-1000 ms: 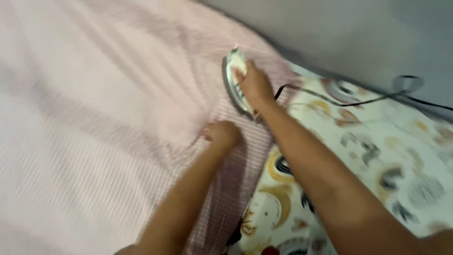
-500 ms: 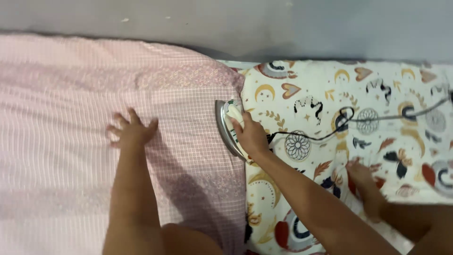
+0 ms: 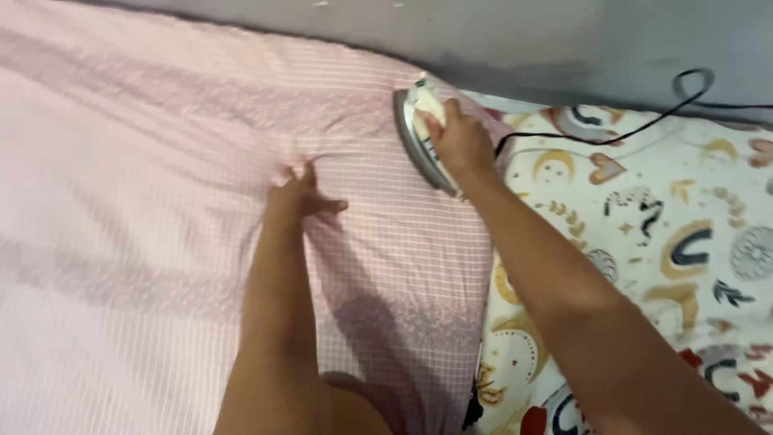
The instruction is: The recorder is ironing bed sheets and a pillowcase on a bed.
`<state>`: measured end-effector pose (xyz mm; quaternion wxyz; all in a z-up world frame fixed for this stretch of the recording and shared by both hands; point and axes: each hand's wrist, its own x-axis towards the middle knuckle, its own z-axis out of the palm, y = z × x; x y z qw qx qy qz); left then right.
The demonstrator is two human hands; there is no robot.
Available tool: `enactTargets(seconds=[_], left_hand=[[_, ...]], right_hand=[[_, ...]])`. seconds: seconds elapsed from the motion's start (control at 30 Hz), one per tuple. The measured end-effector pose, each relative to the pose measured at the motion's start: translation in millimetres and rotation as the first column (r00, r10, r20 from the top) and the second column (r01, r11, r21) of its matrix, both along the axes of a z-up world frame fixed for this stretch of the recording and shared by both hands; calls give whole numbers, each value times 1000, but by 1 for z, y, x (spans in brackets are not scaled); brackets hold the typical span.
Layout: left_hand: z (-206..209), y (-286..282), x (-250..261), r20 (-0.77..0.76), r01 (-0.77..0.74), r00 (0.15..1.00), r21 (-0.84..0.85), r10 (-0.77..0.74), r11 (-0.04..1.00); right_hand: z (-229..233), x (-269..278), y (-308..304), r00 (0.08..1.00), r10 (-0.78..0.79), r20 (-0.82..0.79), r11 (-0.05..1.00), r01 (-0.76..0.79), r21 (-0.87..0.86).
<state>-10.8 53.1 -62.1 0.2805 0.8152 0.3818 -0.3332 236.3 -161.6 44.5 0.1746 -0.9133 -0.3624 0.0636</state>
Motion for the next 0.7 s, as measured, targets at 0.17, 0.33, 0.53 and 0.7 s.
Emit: enactTargets(seconds=[0.17, 0.33, 0.53, 0.7], left_hand=[[29, -13, 0, 34, -115, 993, -23, 116, 993], [53, -30, -4, 81, -216, 973, -18, 217, 976], [80, -47, 5, 84, -297, 952, 16, 295, 955], [86, -49, 10, -20, -287, 957, 37, 288, 957]], right_hand=[[68, -25, -14, 959, -32, -283, 995, 3, -104], [82, -28, -79, 928, -128, -350, 984, 76, -160], [55, -13, -71, 976, -73, -206, 997, 65, -46], [47, -20, 7, 951, -79, -299, 996, 64, -62]])
